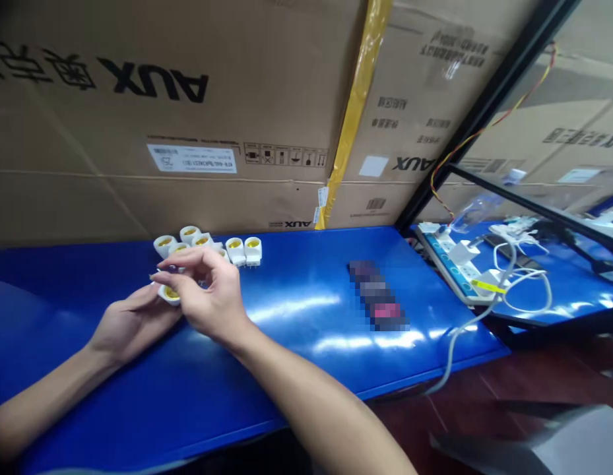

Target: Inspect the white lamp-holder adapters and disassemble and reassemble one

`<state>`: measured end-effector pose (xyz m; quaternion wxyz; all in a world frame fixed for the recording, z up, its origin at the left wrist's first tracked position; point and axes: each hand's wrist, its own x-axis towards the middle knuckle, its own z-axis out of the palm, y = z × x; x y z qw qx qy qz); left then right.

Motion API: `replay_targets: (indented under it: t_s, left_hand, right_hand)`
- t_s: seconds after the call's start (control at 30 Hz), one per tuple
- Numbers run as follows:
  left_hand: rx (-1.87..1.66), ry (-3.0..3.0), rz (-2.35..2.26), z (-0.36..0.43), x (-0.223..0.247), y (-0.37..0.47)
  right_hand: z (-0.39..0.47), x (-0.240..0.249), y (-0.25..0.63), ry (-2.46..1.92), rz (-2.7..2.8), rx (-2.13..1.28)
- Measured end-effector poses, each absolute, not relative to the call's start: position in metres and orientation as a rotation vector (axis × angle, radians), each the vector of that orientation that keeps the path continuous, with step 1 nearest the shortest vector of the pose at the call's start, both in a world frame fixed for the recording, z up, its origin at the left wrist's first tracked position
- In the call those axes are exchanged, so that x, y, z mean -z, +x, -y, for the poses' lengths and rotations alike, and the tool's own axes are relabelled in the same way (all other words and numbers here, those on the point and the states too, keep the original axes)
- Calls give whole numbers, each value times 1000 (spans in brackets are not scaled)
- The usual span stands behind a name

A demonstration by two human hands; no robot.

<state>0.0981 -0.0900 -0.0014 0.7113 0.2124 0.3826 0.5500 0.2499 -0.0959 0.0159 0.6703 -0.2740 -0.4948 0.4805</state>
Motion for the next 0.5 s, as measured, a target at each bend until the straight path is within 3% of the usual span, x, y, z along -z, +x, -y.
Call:
replay_targets:
  t_s: [0.5]
  left_hand:
    - [-1216,458,-857,88,3,97]
  right_hand:
    - [94,-16,257,-577,1220,-1045]
